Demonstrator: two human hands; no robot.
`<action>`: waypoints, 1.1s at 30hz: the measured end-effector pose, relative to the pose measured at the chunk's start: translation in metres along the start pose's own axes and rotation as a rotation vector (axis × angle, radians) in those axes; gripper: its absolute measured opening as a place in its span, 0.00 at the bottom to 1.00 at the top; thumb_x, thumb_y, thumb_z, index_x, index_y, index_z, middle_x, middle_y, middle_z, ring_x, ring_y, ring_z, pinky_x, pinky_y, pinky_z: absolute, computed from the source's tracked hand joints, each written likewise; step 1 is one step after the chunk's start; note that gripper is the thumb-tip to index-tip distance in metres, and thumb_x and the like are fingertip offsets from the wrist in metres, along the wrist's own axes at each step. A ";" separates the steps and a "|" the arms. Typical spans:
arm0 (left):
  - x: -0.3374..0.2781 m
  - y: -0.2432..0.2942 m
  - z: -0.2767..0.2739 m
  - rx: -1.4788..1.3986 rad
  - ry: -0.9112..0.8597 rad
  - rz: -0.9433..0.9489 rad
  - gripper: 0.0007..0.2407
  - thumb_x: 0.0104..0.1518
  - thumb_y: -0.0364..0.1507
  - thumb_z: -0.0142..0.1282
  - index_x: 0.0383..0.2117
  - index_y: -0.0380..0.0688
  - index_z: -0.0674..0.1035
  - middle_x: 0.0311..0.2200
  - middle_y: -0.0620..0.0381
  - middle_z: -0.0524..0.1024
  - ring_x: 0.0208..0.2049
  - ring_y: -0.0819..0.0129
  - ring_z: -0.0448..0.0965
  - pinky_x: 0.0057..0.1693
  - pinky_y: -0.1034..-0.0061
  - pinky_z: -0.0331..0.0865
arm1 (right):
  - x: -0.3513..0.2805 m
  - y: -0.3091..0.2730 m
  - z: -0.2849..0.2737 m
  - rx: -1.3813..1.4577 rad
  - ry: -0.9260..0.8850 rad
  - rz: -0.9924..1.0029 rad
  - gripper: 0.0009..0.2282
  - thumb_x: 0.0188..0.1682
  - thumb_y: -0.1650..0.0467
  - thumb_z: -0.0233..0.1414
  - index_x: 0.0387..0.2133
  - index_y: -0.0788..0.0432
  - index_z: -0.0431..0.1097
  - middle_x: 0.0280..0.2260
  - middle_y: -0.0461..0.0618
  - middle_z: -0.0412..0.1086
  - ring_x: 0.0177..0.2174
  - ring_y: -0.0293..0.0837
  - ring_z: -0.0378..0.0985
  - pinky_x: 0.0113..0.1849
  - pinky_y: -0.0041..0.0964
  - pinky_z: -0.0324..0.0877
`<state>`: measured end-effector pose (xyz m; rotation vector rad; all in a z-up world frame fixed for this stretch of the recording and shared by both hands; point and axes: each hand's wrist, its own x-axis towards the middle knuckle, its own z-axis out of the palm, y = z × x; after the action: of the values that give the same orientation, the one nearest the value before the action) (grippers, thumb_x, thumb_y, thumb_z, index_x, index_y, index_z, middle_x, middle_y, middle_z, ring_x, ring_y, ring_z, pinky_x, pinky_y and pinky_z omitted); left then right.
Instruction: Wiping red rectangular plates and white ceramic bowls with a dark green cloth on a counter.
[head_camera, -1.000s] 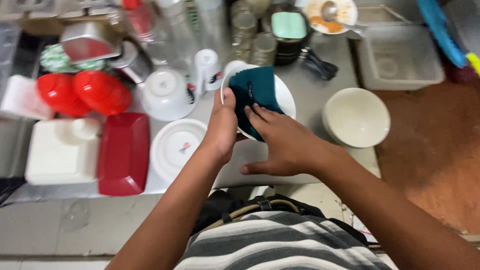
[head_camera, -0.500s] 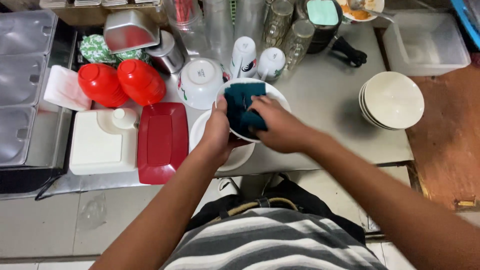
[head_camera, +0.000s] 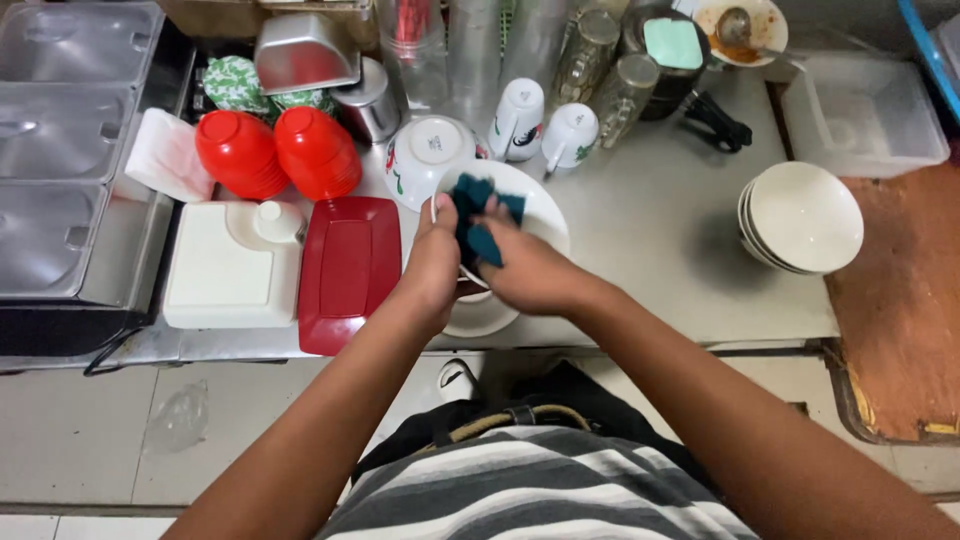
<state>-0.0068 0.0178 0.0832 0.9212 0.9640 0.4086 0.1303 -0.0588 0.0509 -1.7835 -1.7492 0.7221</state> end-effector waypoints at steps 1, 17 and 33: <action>0.012 -0.009 -0.010 -0.005 0.002 0.007 0.20 0.64 0.48 0.29 0.59 0.61 0.61 0.53 0.54 0.71 0.49 0.55 0.76 0.45 0.48 0.76 | -0.003 -0.015 -0.014 -0.005 -0.001 -0.007 0.21 0.50 0.71 0.54 0.56 0.67 0.63 0.58 0.74 0.60 0.56 0.64 0.63 0.55 0.48 0.61; 0.038 -0.041 -0.018 -0.067 -0.035 0.121 0.20 0.67 0.42 0.34 0.64 0.56 0.61 0.58 0.50 0.70 0.56 0.54 0.74 0.54 0.52 0.73 | -0.028 -0.046 -0.035 -0.277 -0.242 0.151 0.26 0.41 0.74 0.54 0.57 0.60 0.62 0.60 0.66 0.58 0.57 0.60 0.64 0.55 0.49 0.62; 0.023 -0.001 -0.011 -0.048 -0.063 -0.044 0.30 0.59 0.56 0.25 0.65 0.60 0.58 0.59 0.51 0.69 0.56 0.49 0.75 0.51 0.40 0.75 | -0.013 -0.052 -0.034 0.335 -0.023 0.324 0.17 0.52 0.71 0.50 0.55 0.56 0.68 0.39 0.62 0.76 0.36 0.55 0.74 0.39 0.54 0.70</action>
<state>-0.0041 0.0377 0.0676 0.8630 0.9117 0.3615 0.1169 -0.0709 0.1118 -1.8388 -1.2702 1.0996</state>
